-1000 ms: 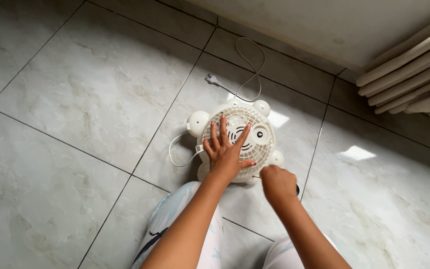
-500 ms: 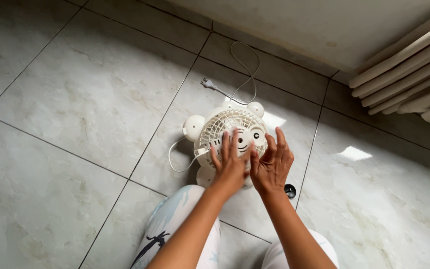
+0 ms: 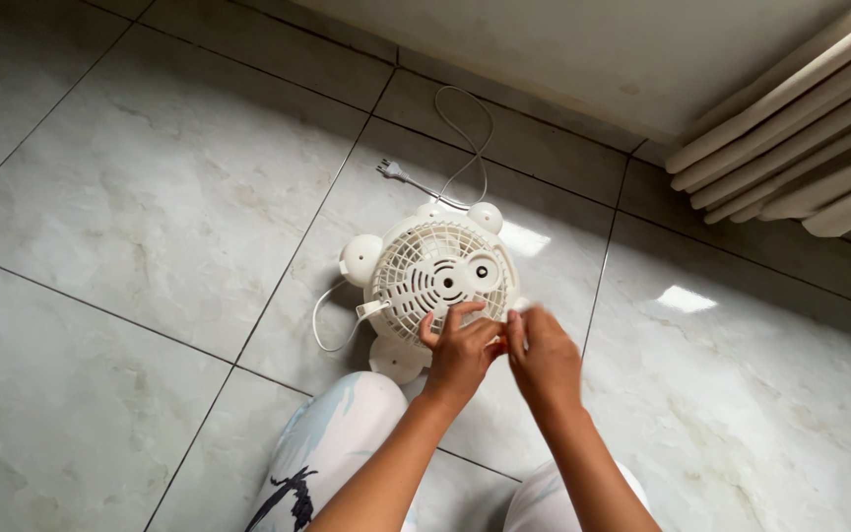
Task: The person sits on the floor and uses an orange screwdriver to remove screws from the back of a small white electric fan. They repeatedly unscrew fasteners, flip the fan over, and remove the black circular covers from the front, leaving the fan partially disassembled.
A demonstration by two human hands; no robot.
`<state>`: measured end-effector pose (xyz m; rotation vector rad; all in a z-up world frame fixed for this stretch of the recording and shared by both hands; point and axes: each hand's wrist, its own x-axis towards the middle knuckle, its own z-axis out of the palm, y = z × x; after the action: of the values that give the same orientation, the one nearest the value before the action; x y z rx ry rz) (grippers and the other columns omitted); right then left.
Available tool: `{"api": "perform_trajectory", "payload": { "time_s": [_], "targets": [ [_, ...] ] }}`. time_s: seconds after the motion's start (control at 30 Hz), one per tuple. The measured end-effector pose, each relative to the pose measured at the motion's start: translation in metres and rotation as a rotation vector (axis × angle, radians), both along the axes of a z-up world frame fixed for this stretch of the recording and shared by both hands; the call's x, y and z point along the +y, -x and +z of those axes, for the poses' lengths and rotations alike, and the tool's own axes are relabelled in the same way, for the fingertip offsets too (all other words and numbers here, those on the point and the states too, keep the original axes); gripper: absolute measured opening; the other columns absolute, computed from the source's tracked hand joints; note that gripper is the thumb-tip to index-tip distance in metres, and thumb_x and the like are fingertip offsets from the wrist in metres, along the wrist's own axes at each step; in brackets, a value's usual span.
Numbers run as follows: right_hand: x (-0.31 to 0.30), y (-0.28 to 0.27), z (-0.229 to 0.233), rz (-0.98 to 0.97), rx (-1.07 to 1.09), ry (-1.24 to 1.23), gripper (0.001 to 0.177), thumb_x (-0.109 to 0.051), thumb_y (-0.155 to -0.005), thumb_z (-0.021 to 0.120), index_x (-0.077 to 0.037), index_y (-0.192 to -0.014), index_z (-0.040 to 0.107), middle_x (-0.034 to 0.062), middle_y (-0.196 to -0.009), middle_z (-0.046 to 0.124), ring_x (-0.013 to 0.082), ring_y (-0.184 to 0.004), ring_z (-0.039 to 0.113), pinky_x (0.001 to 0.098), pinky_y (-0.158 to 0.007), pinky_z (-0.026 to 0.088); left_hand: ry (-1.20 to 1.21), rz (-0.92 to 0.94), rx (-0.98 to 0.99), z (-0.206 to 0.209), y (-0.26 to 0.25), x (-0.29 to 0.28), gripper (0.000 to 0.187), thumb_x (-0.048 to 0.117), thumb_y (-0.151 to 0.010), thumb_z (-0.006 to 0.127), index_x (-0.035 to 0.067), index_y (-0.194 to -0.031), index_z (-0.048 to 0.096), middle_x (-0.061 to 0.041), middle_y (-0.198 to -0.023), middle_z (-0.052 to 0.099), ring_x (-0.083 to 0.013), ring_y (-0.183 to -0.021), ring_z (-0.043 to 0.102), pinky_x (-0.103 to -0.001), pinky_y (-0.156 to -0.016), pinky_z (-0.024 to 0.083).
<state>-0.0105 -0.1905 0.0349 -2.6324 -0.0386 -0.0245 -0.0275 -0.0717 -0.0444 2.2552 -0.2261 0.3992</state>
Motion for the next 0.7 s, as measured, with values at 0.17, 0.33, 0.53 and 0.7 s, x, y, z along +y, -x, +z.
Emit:
{"api": "perform_trajectory", "payload": {
  "time_s": [0.17,0.33,0.53,0.7],
  "targets": [
    [0.001,0.008,0.020,-0.052,0.090,0.189,0.044,-0.043,-0.097,0.066,-0.005,-0.073,0.065,0.0148,-0.072,0.069,0.0385,-0.066,0.067,0.0463,-0.058,0.052,-0.001,0.057,0.014,0.012,0.000,-0.003,0.012,0.021,-0.082,0.083,0.021,-0.088,0.072,0.010,-0.090,0.073,-0.0173,-0.125,0.054,-0.063,-0.104,0.016],
    [-0.012,0.002,0.017,0.209,-0.001,0.087,0.023,-0.020,-0.091,0.070,-0.001,-0.081,0.063,0.0167,-0.080,0.069,0.0392,-0.070,0.067,0.0477,-0.061,0.053,0.027,-0.006,0.104,0.020,-0.005,0.003,0.018,0.021,-0.076,0.085,0.021,-0.088,0.072,0.009,-0.093,0.074,-0.0196,-0.125,0.052,-0.068,-0.105,0.011],
    [-0.016,0.005,0.006,0.327,-0.045,0.086,0.006,-0.005,-0.083,0.067,-0.003,-0.088,0.069,0.0182,-0.085,0.070,0.0413,-0.072,0.068,0.0489,-0.064,0.055,0.052,-0.043,0.044,0.018,-0.014,0.020,0.022,0.017,-0.073,0.086,0.023,-0.091,0.076,-0.004,-0.117,0.068,-0.0202,-0.131,0.050,-0.066,-0.108,0.011],
    [-0.010,0.004,0.009,0.105,0.090,0.081,0.027,-0.026,-0.091,0.068,-0.003,-0.079,0.073,0.0200,-0.078,0.071,0.0404,-0.072,0.069,0.0468,-0.070,0.057,-0.005,-0.102,0.086,0.013,-0.015,0.015,0.018,0.017,-0.075,0.086,0.020,-0.087,0.071,0.009,-0.096,0.072,-0.0187,-0.129,0.051,-0.066,-0.108,0.014]
  ]
}}
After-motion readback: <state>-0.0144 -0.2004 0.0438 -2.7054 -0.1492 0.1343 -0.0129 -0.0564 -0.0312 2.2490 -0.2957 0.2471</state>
